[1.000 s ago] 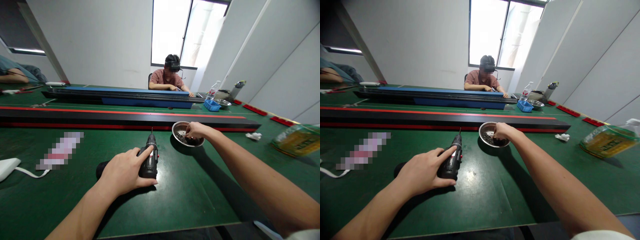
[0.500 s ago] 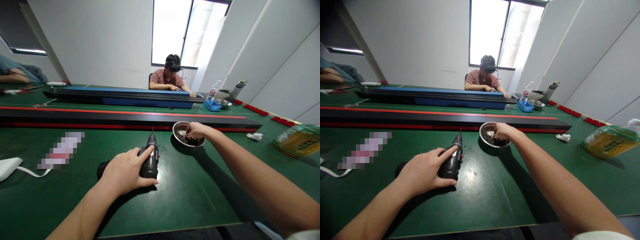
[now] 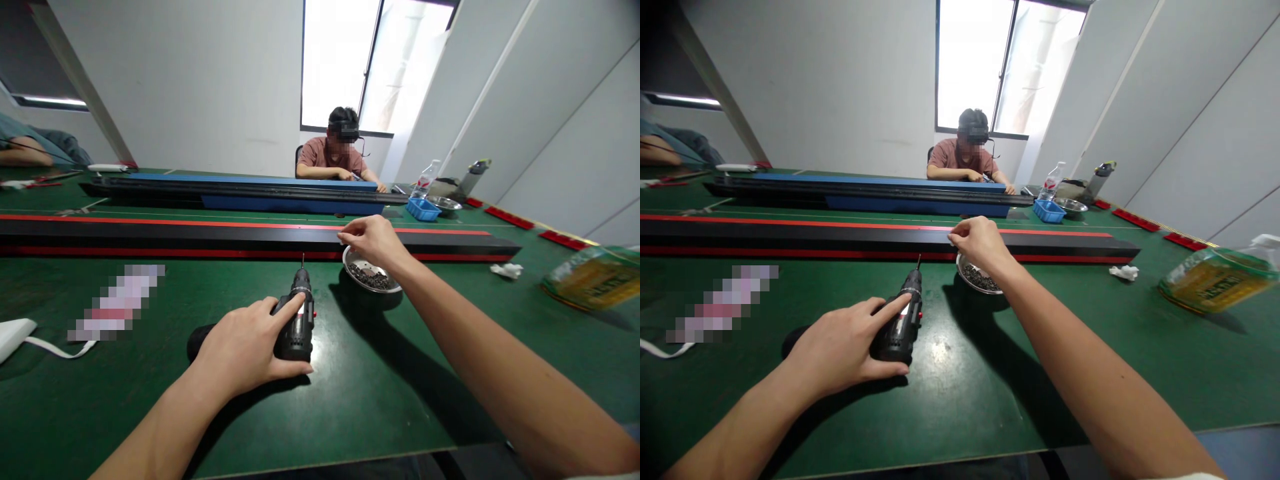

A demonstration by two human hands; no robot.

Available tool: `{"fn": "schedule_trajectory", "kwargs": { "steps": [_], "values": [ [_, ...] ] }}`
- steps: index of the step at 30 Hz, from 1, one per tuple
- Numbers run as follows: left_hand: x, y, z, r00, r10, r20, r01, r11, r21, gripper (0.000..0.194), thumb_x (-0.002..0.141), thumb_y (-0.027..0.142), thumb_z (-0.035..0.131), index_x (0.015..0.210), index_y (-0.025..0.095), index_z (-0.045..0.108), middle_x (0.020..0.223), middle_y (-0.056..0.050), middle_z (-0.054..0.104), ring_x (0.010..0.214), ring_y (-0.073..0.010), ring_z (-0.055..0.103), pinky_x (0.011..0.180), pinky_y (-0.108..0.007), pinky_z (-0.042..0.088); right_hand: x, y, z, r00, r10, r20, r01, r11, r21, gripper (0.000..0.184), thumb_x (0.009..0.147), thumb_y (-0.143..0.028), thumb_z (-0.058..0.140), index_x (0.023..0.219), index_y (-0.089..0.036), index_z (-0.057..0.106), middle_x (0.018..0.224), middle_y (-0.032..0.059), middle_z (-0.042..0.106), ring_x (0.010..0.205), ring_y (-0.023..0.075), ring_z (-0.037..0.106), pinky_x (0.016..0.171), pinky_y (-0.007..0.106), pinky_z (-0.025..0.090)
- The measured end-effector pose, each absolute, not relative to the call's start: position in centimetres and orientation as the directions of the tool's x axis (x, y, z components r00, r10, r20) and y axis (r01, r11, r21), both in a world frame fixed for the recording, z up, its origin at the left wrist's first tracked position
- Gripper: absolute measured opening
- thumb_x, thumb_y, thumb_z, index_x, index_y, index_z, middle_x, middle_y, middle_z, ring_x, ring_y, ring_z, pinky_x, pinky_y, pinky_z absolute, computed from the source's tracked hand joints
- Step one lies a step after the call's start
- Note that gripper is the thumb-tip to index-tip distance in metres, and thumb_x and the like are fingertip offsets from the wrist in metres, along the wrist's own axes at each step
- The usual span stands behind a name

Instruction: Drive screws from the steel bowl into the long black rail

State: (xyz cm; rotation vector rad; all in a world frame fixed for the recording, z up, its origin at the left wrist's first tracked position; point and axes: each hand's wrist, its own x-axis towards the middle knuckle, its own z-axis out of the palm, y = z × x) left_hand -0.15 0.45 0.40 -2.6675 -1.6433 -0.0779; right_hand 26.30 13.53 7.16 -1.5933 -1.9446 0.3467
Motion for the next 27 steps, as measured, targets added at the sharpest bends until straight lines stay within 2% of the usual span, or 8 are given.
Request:
{"fn": "schedule_trajectory", "kwargs": {
  "steps": [3, 6, 8, 14, 27],
  "values": [
    [-0.2, 0.4, 0.4, 0.446, 0.894, 0.043, 0.894, -0.447, 0.029, 0.107, 0.078, 0.084, 0.068, 0.168, 0.041, 0.031, 0.130, -0.012, 0.071, 0.107, -0.0379, 0.075, 0.086, -0.048, 0.060, 23.2, 12.5, 5.8, -0.111, 0.941, 0.320, 0.666, 0.309, -0.679, 0.021, 0.098, -0.028, 0.070, 0.104, -0.015, 0.085, 0.092, 0.0084, 0.084, 0.078, 0.0193, 0.076, 0.073, 0.024, 0.054],
    [-0.3, 0.4, 0.5, 0.439, 0.898, 0.034, 0.897, -0.440, 0.042, 0.107, 0.077, 0.083, 0.070, 0.168, 0.042, 0.031, 0.133, -0.013, 0.070, 0.110, -0.0380, 0.074, 0.088, -0.047, 0.060, 20.6, 12.4, 3.4, -0.124, 0.924, 0.362, 0.601, 0.359, -0.713, 0.018, 0.097, -0.028, 0.071, 0.100, -0.019, 0.086, 0.096, 0.0062, 0.084, 0.084, 0.0197, 0.078, 0.081, 0.025, 0.057],
    [-0.3, 0.3, 0.5, 0.437, 0.899, 0.029, 0.898, -0.437, 0.052, 0.108, 0.076, 0.083, 0.071, 0.168, 0.042, 0.031, 0.135, -0.012, 0.070, 0.110, -0.0380, 0.074, 0.088, -0.047, 0.059, 19.2, 12.8, 1.7, -0.092, 0.936, 0.341, 0.592, 0.326, -0.737, 0.019, 0.098, -0.029, 0.070, 0.100, -0.020, 0.086, 0.100, 0.0064, 0.085, 0.090, 0.0209, 0.079, 0.086, 0.026, 0.057],
    [-0.3, 0.1, 0.6, 0.435, 0.900, 0.023, 0.897, -0.436, 0.072, 0.107, 0.076, 0.080, 0.073, 0.167, 0.042, 0.033, 0.137, -0.011, 0.070, 0.112, -0.0378, 0.074, 0.091, -0.048, 0.059, 17.9, 15.1, -2.4, 0.101, 0.964, 0.244, 0.613, 0.133, -0.779, 0.022, 0.098, -0.032, 0.069, 0.105, -0.019, 0.086, 0.110, 0.0096, 0.084, 0.103, 0.0237, 0.080, 0.095, 0.028, 0.057],
    [-0.4, 0.0, 0.5, 0.431, 0.902, 0.033, 0.899, -0.432, 0.071, 0.110, 0.072, 0.084, 0.074, 0.166, 0.044, 0.034, 0.133, -0.009, 0.072, 0.106, -0.0367, 0.076, 0.087, -0.047, 0.060, 19.0, 17.4, -5.3, 0.092, 0.972, 0.218, 0.585, 0.124, -0.801, 0.020, 0.098, -0.025, 0.067, 0.104, -0.018, 0.085, 0.109, 0.0090, 0.084, 0.101, 0.0208, 0.080, 0.097, 0.026, 0.057]
  ]
}}
